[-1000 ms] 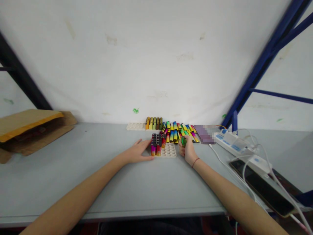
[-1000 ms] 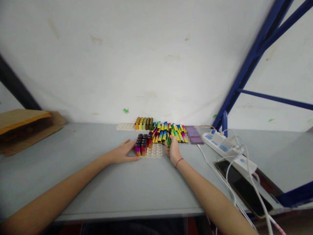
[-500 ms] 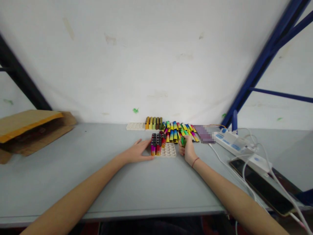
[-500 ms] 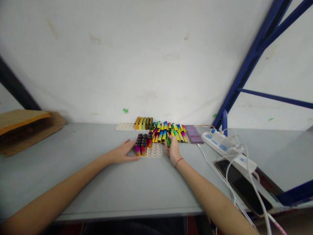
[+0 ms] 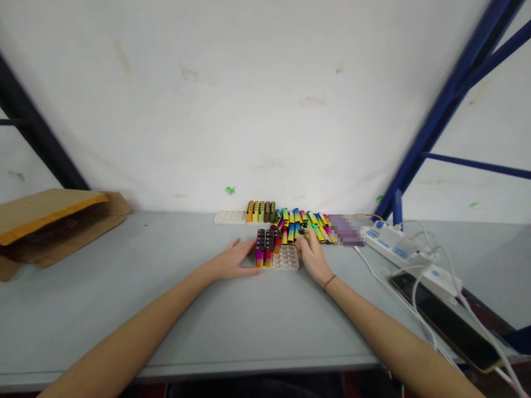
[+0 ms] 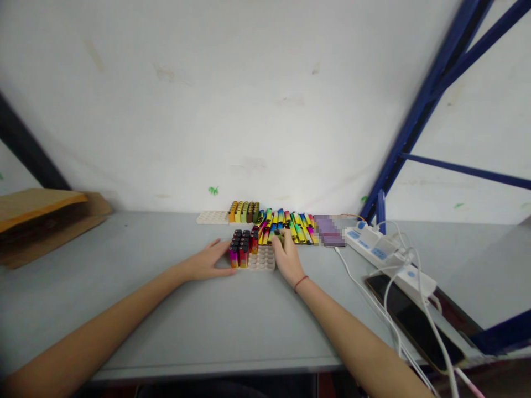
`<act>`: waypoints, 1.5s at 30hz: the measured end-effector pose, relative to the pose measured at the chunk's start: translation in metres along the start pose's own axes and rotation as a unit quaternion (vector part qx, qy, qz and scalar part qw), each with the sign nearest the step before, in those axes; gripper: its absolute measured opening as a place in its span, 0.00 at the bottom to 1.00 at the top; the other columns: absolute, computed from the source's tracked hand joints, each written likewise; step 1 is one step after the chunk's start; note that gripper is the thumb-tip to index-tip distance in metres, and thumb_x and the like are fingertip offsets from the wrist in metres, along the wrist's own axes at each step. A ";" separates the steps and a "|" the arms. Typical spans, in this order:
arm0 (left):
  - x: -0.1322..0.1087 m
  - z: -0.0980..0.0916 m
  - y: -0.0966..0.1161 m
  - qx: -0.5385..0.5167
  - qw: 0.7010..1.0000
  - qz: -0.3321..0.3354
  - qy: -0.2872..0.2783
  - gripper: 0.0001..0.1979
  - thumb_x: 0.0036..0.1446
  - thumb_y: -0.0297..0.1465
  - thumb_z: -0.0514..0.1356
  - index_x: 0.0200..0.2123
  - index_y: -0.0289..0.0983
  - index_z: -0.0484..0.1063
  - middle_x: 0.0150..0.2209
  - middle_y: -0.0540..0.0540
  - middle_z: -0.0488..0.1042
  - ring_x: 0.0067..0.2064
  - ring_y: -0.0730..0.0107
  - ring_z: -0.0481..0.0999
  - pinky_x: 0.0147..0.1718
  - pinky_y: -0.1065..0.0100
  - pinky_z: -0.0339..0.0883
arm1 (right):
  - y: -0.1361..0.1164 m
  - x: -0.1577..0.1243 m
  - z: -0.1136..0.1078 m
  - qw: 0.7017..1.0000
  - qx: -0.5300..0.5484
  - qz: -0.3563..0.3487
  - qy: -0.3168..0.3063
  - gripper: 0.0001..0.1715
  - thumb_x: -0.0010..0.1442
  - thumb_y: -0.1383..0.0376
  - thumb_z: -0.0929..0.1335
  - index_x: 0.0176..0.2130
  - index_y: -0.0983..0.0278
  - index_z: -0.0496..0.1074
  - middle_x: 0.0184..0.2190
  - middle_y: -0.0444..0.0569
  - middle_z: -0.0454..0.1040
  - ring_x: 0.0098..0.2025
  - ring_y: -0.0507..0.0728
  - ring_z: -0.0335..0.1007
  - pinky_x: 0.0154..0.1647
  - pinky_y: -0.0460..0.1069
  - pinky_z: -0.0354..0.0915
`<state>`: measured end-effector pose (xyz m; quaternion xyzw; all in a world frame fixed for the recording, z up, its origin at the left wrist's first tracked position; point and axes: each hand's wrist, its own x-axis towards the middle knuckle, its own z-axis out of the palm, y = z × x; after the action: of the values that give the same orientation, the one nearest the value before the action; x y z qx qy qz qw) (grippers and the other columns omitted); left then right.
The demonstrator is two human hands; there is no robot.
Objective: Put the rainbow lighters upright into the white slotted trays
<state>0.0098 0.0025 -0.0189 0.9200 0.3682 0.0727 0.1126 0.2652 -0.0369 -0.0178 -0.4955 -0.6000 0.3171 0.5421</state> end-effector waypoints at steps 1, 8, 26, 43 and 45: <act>0.000 0.000 0.000 0.000 1.000 0.000 0.001 0.43 0.58 0.53 0.54 0.67 0.38 0.41 0.66 0.36 0.52 0.66 0.51 0.53 0.63 0.46 0.34 | -0.003 -0.001 -0.001 0.998 -0.044 -0.040 0.012 0.16 0.62 0.52 0.60 0.38 0.62 0.65 0.26 0.43 0.67 0.30 0.53 0.64 0.33 0.47 0.63; 0.000 0.001 0.001 -0.010 1.000 0.004 0.002 0.42 0.58 0.52 0.54 0.66 0.39 0.42 0.66 0.37 0.52 0.65 0.50 0.54 0.63 0.44 0.35 | -0.015 -0.005 -0.004 0.974 -0.128 -0.188 -0.018 0.13 0.60 0.59 0.65 0.42 0.63 0.71 0.38 0.51 0.74 0.40 0.57 0.70 0.42 0.51 0.66; 0.000 0.003 0.000 -0.017 1.000 0.011 0.012 0.44 0.58 0.54 0.54 0.67 0.40 0.39 0.66 0.37 0.53 0.65 0.49 0.56 0.62 0.43 0.37 | -0.008 -0.009 0.008 0.956 -0.186 -0.224 -0.037 0.12 0.61 0.65 0.65 0.46 0.63 0.69 0.34 0.49 0.76 0.34 0.55 0.72 0.40 0.50 0.68; 0.001 0.000 0.002 -0.012 1.000 -0.005 0.002 0.41 0.57 0.50 0.56 0.66 0.38 0.44 0.66 0.36 0.51 0.66 0.51 0.53 0.63 0.44 0.35 | -0.001 0.027 -0.051 0.851 -0.521 -0.067 -0.015 0.25 0.57 0.75 0.59 0.53 0.73 0.67 0.50 0.63 0.72 0.54 0.64 0.65 0.55 0.54 0.59; 0.001 0.000 0.002 -0.013 1.000 -0.003 0.003 0.41 0.57 0.50 0.56 0.66 0.38 0.44 0.66 0.36 0.52 0.66 0.51 0.53 0.63 0.44 0.34 | 0.007 0.034 -0.067 0.818 -0.572 0.002 -0.052 0.26 0.56 0.77 0.58 0.53 0.76 0.67 0.50 0.66 0.71 0.54 0.64 0.66 0.54 0.53 0.59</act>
<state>0.0114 0.0019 -0.0182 0.9172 0.3702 0.0803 0.1232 0.3342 -0.0139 0.0016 -0.7004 -0.6998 -0.0571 0.1282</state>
